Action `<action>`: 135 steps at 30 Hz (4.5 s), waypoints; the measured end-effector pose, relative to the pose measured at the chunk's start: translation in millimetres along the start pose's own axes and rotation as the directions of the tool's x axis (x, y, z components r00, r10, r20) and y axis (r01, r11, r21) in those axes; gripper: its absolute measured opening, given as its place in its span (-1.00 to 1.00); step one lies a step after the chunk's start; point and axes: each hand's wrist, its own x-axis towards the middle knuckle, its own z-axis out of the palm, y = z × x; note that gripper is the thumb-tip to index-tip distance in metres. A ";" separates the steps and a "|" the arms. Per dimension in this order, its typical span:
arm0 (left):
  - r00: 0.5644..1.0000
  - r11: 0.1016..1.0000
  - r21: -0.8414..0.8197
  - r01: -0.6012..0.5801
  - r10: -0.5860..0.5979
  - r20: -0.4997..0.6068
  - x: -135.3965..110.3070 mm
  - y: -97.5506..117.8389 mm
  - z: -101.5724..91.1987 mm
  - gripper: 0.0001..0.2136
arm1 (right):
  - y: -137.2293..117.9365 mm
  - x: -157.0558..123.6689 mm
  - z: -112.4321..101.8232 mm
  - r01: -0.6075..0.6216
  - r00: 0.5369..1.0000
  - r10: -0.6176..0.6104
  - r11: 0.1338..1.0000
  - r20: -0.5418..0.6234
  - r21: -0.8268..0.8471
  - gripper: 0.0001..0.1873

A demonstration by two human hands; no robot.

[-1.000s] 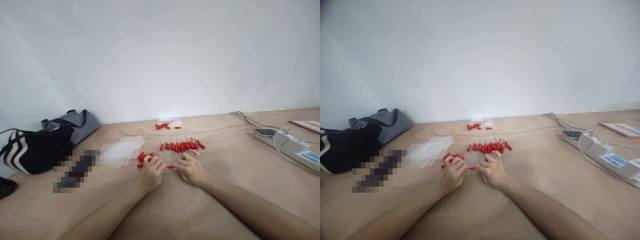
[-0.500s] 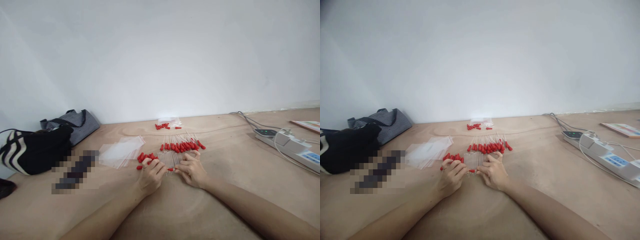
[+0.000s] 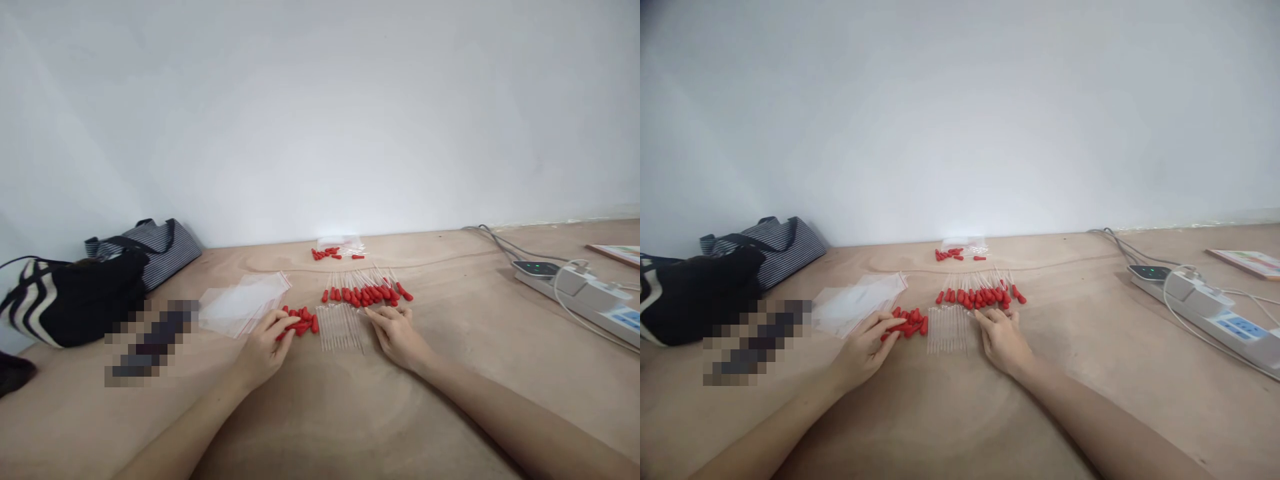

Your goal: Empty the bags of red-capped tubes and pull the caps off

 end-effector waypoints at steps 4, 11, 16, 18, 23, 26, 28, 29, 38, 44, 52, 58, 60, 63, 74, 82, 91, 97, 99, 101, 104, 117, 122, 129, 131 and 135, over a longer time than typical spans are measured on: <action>0.993 1.000 0.000 0.001 -0.001 0.121 -21.7 -4.2 -13.9 -0.86 | -3.6 1.4 6.2 -0.010 1.000 0.010 0.999 -0.011 0.047 -0.63; 0.985 0.997 0.002 0.077 -0.076 0.153 -23.6 -17.6 -8.9 -0.89 | -16.9 7.8 10.9 -0.070 0.997 0.068 0.991 0.026 0.114 -0.71; 0.988 0.996 0.023 0.087 -0.089 0.124 -13.2 -27.4 -3.7 -0.91 | -22.4 9.8 2.8 -0.095 0.993 0.080 0.978 0.091 0.186 -0.79; 0.989 0.995 0.034 0.093 -0.096 0.111 -11.7 -29.1 -1.7 -0.92 | -23.6 9.9 0.8 -0.100 0.991 0.078 0.974 0.111 0.205 -0.80; 0.992 0.994 0.030 0.100 -0.102 0.080 -13.8 -30.1 0.2 -0.91 | -25.1 9.1 1.1 -0.100 0.988 0.072 0.971 0.134 0.216 -0.80; 0.990 0.993 0.018 0.116 -0.117 0.073 -17.8 -31.7 -0.8 -0.90 | -25.7 8.2 1.9 -0.113 0.982 0.078 0.972 0.171 0.205 -0.80; 0.992 0.994 0.019 0.106 -0.107 0.065 -20.3 -33.3 -2.2 -0.90 | -25.9 8.0 2.0 -0.123 0.978 0.083 0.972 0.191 0.202 -0.78; 0.994 0.995 0.027 0.094 -0.095 0.054 -20.9 -33.9 -3.2 -0.91 | -25.8 8.0 1.8 -0.124 0.977 0.083 0.971 0.196 0.205 -0.77; 0.975 0.932 0.316 0.178 -0.209 0.069 35.6 -10.5 4.8 -0.83 | -14.7 10.7 -5.9 -0.164 0.986 0.158 0.973 0.047 0.161 -0.72; 0.764 0.771 0.480 0.419 -0.585 0.273 103.7 -2.2 50.4 -0.77 | -5.8 10.7 -11.1 -0.166 0.984 0.173 0.976 -0.039 0.140 -0.76; 0.706 0.713 0.505 0.487 -0.662 0.253 117.3 -21.9 68.6 -0.76 | -4.1 9.9 -8.7 -0.118 0.982 0.137 0.982 -0.127 0.148 -0.78; 0.891 0.845 0.445 0.297 -0.413 0.190 79.0 10.7 31.8 -0.85 | -10.7 11.6 -12.8 0.019 0.905 -0.011 1.000 -0.426 0.014 -0.78; 0.978 0.919 0.391 0.048 -0.123 0.171 58.2 19.7 27.7 -0.88 | -14.7 12.0 -13.2 0.102 0.866 -0.125 0.992 -0.484 -0.073 -0.75; 0.985 0.929 0.328 -0.173 0.154 0.081 32.5 25.8 31.9 -0.88 | -20.4 12.3 -8.6 0.257 0.856 -0.294 0.956 -0.425 -0.144 -0.76; 0.979 0.965 0.178 -0.191 0.201 -0.040 17.7 34.0 49.5 -0.89 | -24.3 10.2 2.7 0.301 0.939 -0.311 0.950 -0.147 -0.083 -0.76; 0.991 0.965 0.228 -0.132 0.119 0.068 15.6 30.7 47.0 -0.77 | -25.0 7.8 -6.1 0.261 0.965 -0.263 0.964 -0.025 -0.053 -0.74; 0.993 0.992 0.114 0.059 -0.046 -0.108 4.8 -3.2 26.2 -0.84 | 0.6 10.9 -16.3 -0.012 0.991 -0.001 0.995 -0.134 -0.101 -0.72; 0.996 0.990 -0.108 0.086 -0.088 -0.009 12.1 -19.4 0.8 -0.79 | 1.7 7.7 -9.6 -0.112 0.994 0.110 0.984 -0.021 -0.137 -0.65; 0.986 0.985 -0.155 0.079 -0.054 0.160 12.0 -22.5 -10.9 -0.80 | 1.8 5.7 -7.0 -0.126 0.991 0.129 0.987 0.019 -0.102 -0.63; 0.950 0.979 -0.177 0.100 -0.042 0.308 10.6 -22.8 -19.2 -0.84 | 0.0 5.1 -4.5 -0.145 0.989 0.146 0.988 0.028 -0.051 -0.62; 0.900 0.977 -0.157 0.142 -0.061 0.432 8.5 -20.2 -23.0 -0.93 | -4.3 7.0 -1.5 -0.173 0.985 0.172 0.985 0.024 0.026 -0.64; 0.954 0.996 -0.066 0.064 -0.042 0.295 4.1 -26.7 -3.1 -0.90 | -20.5 9.9 0.0 -0.179 0.982 0.167 0.971 0.089 0.156 -0.69; 0.952 0.991 -0.055 0.122 -0.101 0.289 4.8 -25.0 -6.8 -0.87 | -15.3 10.5 -0.5 -0.206 0.977 0.189 0.952 0.095 0.225 -0.68; 0.943 0.988 -0.063 0.141 -0.114 0.314 6.4 -29.5 -12.0 -0.83 | -11.5 11.0 -3.7 -0.241 0.970 0.224 0.928 0.090 0.284 -0.71; 0.944 0.989 -0.068 0.135 -0.107 0.311 6.9 -29.9 -13.9 -0.83 | -12.0 11.2 -4.8 -0.250 0.968 0.233 0.927 0.092 0.280 -0.73; 0.957 0.990 -0.082 0.113 -0.086 0.276 19.8 -33.7 -11.9 -0.85 | -12.1 12.0 -4.8 -0.251 0.968 0.235 0.926 0.090 0.283 -0.75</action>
